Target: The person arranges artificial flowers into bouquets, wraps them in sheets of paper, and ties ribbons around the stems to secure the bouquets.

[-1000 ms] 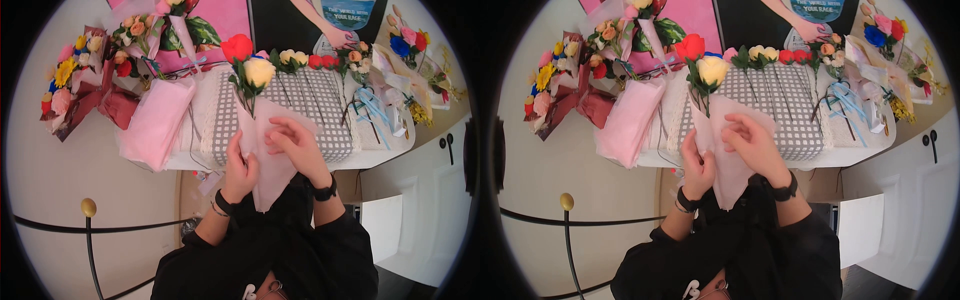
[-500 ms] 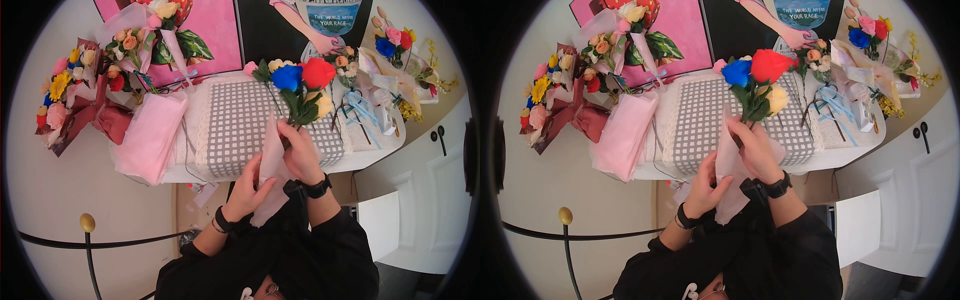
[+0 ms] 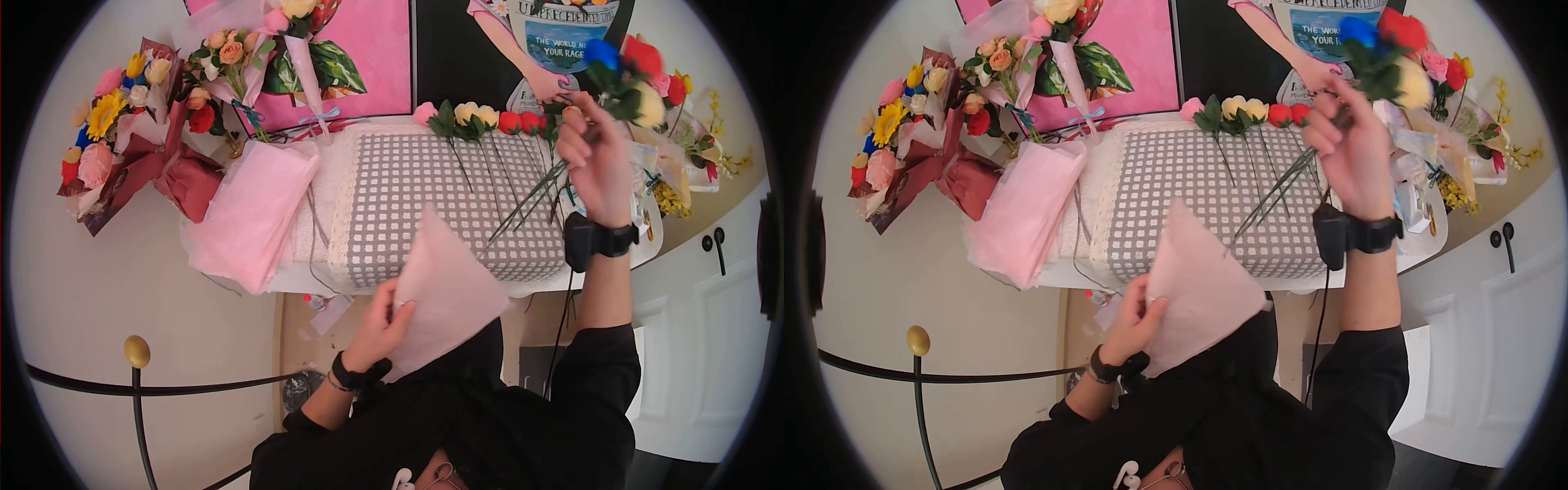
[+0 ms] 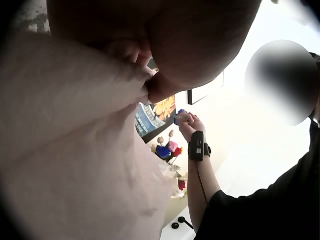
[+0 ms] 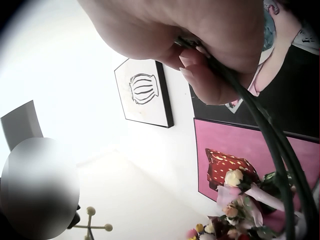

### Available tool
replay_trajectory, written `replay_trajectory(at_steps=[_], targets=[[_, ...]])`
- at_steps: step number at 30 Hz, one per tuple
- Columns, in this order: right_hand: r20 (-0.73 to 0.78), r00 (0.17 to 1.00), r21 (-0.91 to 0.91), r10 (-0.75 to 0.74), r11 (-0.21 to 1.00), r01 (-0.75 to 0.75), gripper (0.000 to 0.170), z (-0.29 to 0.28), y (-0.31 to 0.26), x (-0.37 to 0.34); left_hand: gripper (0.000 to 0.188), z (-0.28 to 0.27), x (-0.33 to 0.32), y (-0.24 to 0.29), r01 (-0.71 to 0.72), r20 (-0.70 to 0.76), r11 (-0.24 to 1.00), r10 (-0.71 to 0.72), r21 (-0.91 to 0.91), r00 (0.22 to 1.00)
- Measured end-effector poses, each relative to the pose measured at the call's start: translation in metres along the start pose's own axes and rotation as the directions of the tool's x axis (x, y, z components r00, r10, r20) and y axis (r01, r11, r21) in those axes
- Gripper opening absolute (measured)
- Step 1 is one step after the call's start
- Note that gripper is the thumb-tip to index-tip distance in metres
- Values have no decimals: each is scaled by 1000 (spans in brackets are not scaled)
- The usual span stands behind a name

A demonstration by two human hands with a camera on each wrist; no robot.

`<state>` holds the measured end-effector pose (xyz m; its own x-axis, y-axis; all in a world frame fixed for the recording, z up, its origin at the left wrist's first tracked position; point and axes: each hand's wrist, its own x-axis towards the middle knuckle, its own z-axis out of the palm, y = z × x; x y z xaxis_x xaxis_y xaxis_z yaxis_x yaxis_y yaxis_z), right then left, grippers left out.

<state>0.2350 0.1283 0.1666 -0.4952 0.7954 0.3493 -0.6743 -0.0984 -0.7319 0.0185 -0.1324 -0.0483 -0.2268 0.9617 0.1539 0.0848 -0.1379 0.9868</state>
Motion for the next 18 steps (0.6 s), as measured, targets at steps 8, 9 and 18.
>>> replay_trajectory(at_steps=[8,9,18], targets=[[-54,908,-197,416,887,-418,21,10,150,45,38,-42,-6,20,-7,-286,992,-30,-129,958],[-52,896,-225,441,869,-441,18,10,166,56,38,-45,-7,21,-57,-316,991,16,-121,948],[-167,905,-743,392,553,-377,21,-26,259,115,37,-70,-29,20,-101,-507,988,28,-117,861]])
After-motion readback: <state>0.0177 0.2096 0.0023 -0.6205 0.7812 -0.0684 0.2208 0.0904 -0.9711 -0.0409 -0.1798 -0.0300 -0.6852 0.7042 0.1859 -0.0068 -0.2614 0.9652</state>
